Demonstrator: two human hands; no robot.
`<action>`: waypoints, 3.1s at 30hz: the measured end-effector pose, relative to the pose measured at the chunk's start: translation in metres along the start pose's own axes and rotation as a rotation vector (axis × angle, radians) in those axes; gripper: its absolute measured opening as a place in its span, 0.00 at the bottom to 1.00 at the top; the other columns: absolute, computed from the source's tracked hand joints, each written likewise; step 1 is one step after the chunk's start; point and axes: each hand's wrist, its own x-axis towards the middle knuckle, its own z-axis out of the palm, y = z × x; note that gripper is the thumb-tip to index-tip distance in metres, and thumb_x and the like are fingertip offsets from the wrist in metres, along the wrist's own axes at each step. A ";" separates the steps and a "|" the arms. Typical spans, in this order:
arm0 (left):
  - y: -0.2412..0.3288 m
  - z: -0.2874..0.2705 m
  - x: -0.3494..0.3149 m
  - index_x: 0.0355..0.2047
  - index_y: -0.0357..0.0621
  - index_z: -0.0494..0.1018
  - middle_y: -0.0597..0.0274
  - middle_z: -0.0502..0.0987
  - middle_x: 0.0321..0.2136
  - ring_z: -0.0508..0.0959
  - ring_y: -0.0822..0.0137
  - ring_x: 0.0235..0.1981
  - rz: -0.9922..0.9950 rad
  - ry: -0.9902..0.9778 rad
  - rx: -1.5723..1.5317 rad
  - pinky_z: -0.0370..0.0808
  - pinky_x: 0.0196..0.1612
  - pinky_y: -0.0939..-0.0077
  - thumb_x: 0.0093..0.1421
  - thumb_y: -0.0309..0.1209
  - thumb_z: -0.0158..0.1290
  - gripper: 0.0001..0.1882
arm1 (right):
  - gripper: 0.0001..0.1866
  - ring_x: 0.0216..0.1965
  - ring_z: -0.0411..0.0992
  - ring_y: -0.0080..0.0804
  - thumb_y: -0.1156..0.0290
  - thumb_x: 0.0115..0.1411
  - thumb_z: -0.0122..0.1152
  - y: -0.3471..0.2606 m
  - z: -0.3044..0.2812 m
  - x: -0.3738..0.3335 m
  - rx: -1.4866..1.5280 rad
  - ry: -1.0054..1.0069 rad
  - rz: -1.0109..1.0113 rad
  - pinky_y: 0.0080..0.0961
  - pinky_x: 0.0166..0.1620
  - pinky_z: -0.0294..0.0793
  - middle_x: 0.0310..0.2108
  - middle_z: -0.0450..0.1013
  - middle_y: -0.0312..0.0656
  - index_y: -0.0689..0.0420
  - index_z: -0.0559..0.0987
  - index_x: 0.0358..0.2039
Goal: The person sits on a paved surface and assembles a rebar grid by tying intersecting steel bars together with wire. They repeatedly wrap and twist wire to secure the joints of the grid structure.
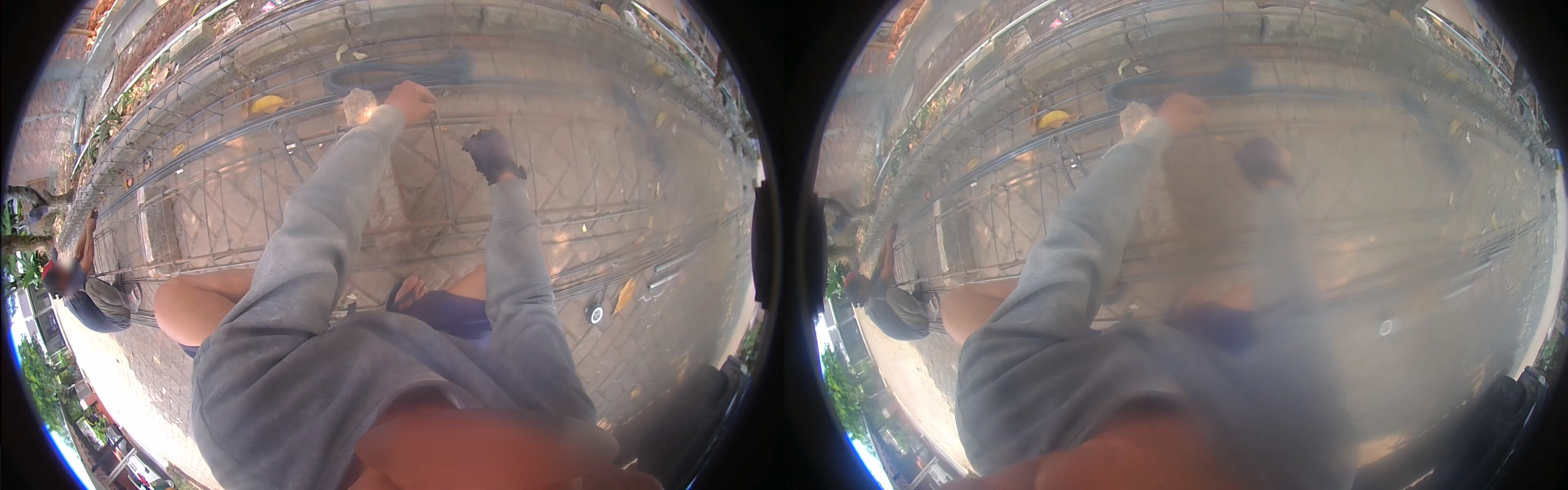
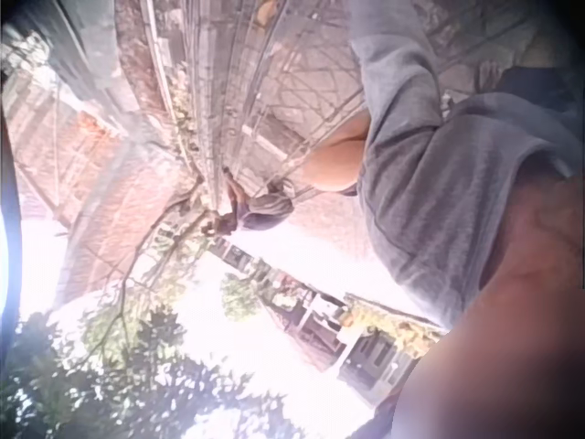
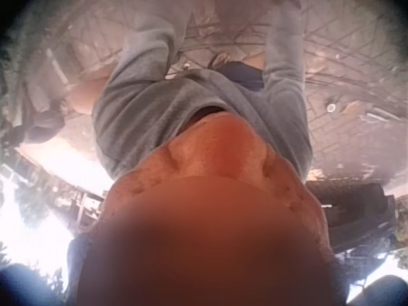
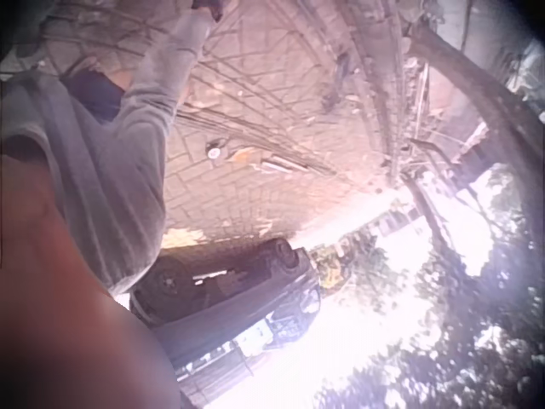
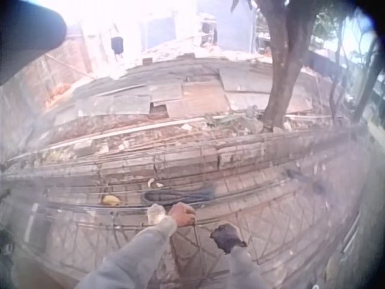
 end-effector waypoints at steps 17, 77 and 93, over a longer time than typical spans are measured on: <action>0.037 0.009 -0.088 0.35 0.44 0.85 0.48 0.84 0.38 0.82 0.45 0.44 -0.178 0.429 0.207 0.78 0.47 0.52 0.58 0.40 0.56 0.15 | 0.08 0.18 0.66 0.22 0.70 0.65 0.62 -0.035 0.032 -0.005 0.838 -0.240 0.149 0.20 0.19 0.61 0.21 0.69 0.34 0.62 0.81 0.33; -0.011 -0.061 -0.207 0.75 0.45 0.47 0.33 0.64 0.61 0.70 0.38 0.61 -0.843 0.656 0.115 0.69 0.64 0.51 0.52 0.29 0.65 0.54 | 0.23 0.51 0.76 0.46 0.65 0.58 0.66 -0.070 0.175 -0.151 -0.721 -0.240 -0.739 0.40 0.58 0.68 0.53 0.74 0.48 0.59 0.78 0.53; 0.098 -0.060 -0.198 0.67 0.31 0.58 0.46 0.73 0.54 0.76 0.52 0.56 -0.072 0.611 -1.128 0.73 0.58 0.63 0.56 0.26 0.66 0.41 | 0.21 0.31 0.74 0.26 0.56 0.59 0.66 -0.097 0.093 -0.136 0.003 -0.538 -0.357 0.27 0.35 0.74 0.28 0.76 0.37 0.63 0.81 0.42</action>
